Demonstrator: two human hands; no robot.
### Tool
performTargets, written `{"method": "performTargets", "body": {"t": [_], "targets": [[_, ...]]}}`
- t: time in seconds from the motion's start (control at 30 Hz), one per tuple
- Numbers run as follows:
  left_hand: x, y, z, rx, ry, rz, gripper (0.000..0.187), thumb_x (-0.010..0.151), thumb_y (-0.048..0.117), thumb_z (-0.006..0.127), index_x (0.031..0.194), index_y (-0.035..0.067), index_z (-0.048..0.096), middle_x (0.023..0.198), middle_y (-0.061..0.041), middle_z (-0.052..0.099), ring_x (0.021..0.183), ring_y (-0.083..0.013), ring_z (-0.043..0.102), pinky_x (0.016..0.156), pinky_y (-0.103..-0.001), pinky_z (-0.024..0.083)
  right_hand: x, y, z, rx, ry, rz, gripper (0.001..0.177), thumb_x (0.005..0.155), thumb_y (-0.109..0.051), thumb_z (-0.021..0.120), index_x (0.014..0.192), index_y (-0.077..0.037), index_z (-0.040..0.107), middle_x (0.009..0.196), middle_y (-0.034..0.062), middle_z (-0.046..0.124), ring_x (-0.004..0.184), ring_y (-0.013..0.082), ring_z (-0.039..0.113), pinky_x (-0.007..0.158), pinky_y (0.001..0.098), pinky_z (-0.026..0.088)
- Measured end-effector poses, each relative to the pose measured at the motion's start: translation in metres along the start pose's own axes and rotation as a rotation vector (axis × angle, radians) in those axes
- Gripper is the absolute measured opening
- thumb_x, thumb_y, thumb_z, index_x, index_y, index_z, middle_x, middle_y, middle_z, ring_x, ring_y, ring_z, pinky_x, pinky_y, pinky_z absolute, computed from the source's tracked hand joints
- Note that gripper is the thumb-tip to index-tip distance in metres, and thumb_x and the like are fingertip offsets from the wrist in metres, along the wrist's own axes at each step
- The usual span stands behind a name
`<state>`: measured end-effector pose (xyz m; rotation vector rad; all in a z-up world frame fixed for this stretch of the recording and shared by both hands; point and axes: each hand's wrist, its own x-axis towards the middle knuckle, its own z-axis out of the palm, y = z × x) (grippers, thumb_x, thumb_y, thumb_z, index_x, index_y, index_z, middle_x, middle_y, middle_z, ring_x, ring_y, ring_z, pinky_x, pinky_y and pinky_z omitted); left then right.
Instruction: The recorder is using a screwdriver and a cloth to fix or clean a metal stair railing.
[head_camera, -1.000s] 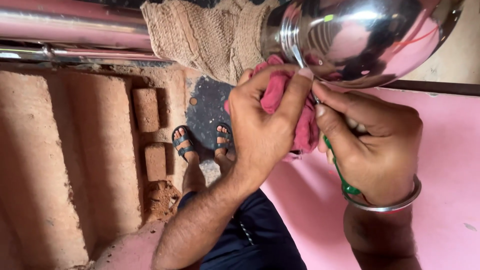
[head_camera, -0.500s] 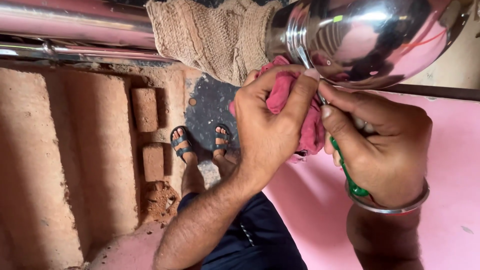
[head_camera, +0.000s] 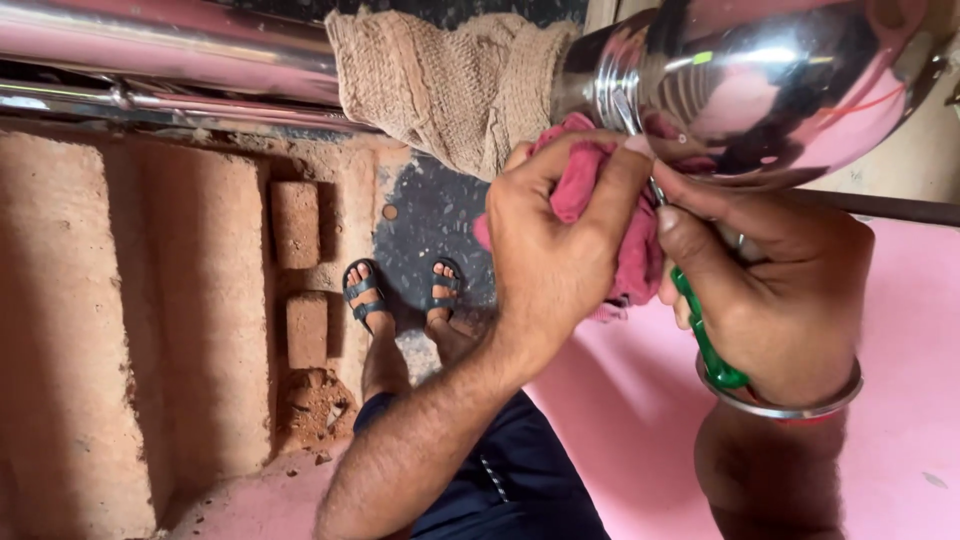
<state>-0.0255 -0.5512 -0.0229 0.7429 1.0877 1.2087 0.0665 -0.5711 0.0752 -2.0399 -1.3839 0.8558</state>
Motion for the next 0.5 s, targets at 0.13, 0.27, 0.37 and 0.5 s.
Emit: {"method": "performTargets", "body": {"t": [0.13, 0.27, 0.37, 0.5], "targets": [[-0.007, -0.008, 0.002, 0.087, 0.024, 0.094, 0.014, 0.096, 0.018, 0.071, 0.097, 0.005, 0.077, 0.088, -0.006, 0.075, 0.089, -0.0168, 0.065, 0.088, -0.033, 0.051, -0.007, 0.010, -0.007, -0.104, -0.015, -0.083, 0.023, 0.095, 0.005, 0.070, 0.117, 0.001, 0.073, 0.078, 0.0046, 0.069, 0.057, 0.0055, 0.055, 0.050, 0.0209, 0.042], [-0.016, -0.013, 0.003, 0.070, -0.016, 0.050, 0.015, 0.098, 0.019, 0.073, 0.099, 0.005, 0.077, 0.085, -0.006, 0.076, 0.084, -0.0170, 0.061, 0.091, -0.034, 0.049, -0.012, 0.023, -0.011, -0.159, -0.045, -0.099, 0.025, 0.096, 0.005, 0.071, 0.121, 0.002, 0.074, 0.075, 0.0038, 0.066, 0.057, 0.0063, 0.055, 0.052, 0.0213, 0.043], [-0.014, -0.019, 0.002, 0.049, 0.028, 0.074, 0.016, 0.099, 0.020, 0.074, 0.102, 0.005, 0.078, 0.090, -0.005, 0.076, 0.091, -0.0159, 0.061, 0.088, -0.033, 0.052, -0.010, 0.024, -0.006, -0.152, -0.068, -0.139, 0.027, 0.096, 0.007, 0.070, 0.123, 0.001, 0.073, 0.078, 0.0041, 0.065, 0.063, 0.0065, 0.056, 0.057, 0.0208, 0.044], [-0.010, -0.022, -0.001, 0.083, 0.030, 0.063, 0.016, 0.098, 0.021, 0.074, 0.103, 0.006, 0.078, 0.089, -0.005, 0.076, 0.089, -0.0153, 0.060, 0.084, -0.032, 0.052, -0.010, 0.028, 0.000, -0.199, -0.056, -0.279, 0.026, 0.102, 0.008, 0.070, 0.127, 0.001, 0.072, 0.083, 0.0049, 0.066, 0.064, 0.0058, 0.058, 0.063, 0.0208, 0.046]]}}
